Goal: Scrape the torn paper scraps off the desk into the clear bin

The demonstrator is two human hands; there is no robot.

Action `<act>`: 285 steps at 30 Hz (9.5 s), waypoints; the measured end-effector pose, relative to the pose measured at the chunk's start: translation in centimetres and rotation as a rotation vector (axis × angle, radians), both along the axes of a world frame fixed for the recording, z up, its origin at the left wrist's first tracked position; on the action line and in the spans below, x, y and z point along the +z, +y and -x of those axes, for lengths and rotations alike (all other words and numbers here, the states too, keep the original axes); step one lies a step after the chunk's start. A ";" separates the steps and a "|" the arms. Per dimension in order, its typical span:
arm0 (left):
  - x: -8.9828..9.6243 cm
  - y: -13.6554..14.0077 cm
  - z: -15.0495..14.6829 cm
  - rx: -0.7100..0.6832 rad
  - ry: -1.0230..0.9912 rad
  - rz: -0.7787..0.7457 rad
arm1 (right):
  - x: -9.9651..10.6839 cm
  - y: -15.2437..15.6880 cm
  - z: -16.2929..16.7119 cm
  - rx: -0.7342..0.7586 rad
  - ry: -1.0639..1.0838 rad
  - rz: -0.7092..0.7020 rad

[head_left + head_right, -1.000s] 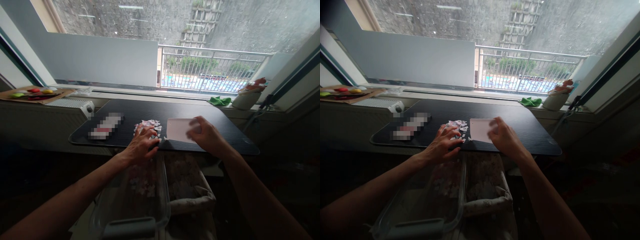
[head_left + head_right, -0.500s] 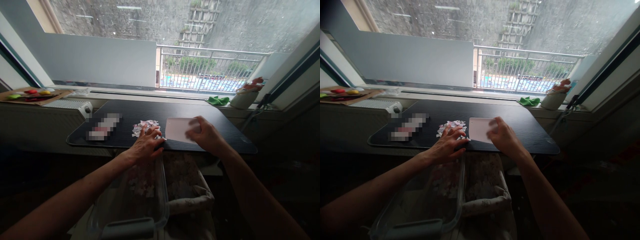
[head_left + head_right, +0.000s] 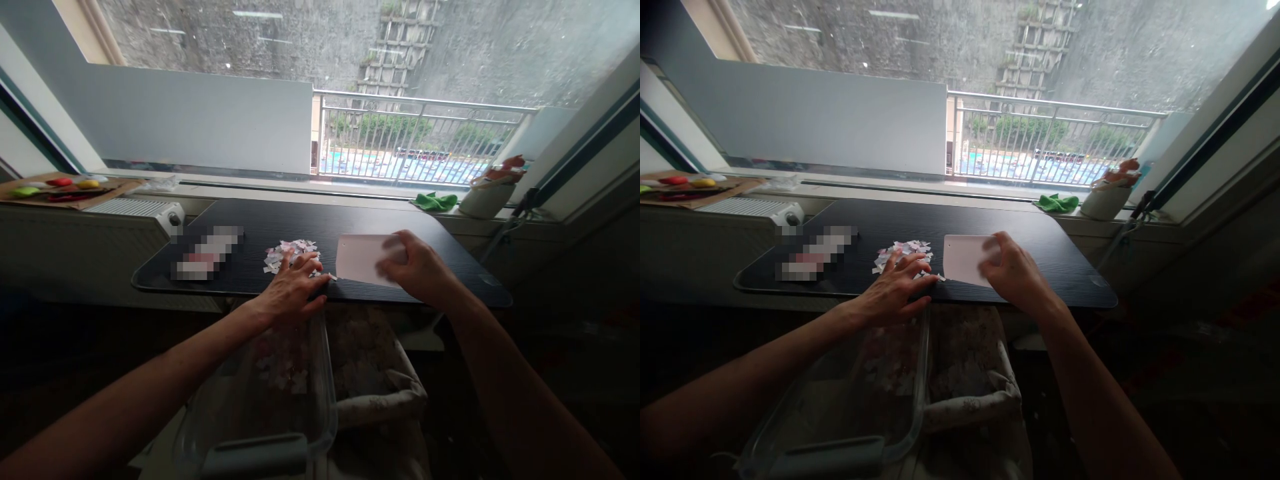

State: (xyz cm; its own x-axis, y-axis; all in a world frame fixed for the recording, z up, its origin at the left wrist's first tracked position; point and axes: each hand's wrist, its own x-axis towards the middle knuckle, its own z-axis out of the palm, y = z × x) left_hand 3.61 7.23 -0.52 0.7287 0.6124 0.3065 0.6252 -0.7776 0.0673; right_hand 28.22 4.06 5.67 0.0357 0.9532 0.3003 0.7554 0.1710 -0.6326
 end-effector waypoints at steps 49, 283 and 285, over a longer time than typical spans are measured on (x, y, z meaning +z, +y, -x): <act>-0.3 -1.0 1.2 0.011 0.010 -0.010 | -1.8 2.4 2.3 0.093 0.076 0.023; -2.5 3.7 8.5 0.421 -0.388 -0.156 | -2.0 1.9 4.7 0.019 0.025 -0.012; -2.7 3.4 8.2 0.423 -0.378 -0.212 | -2.2 2.0 5.2 0.100 0.077 -0.007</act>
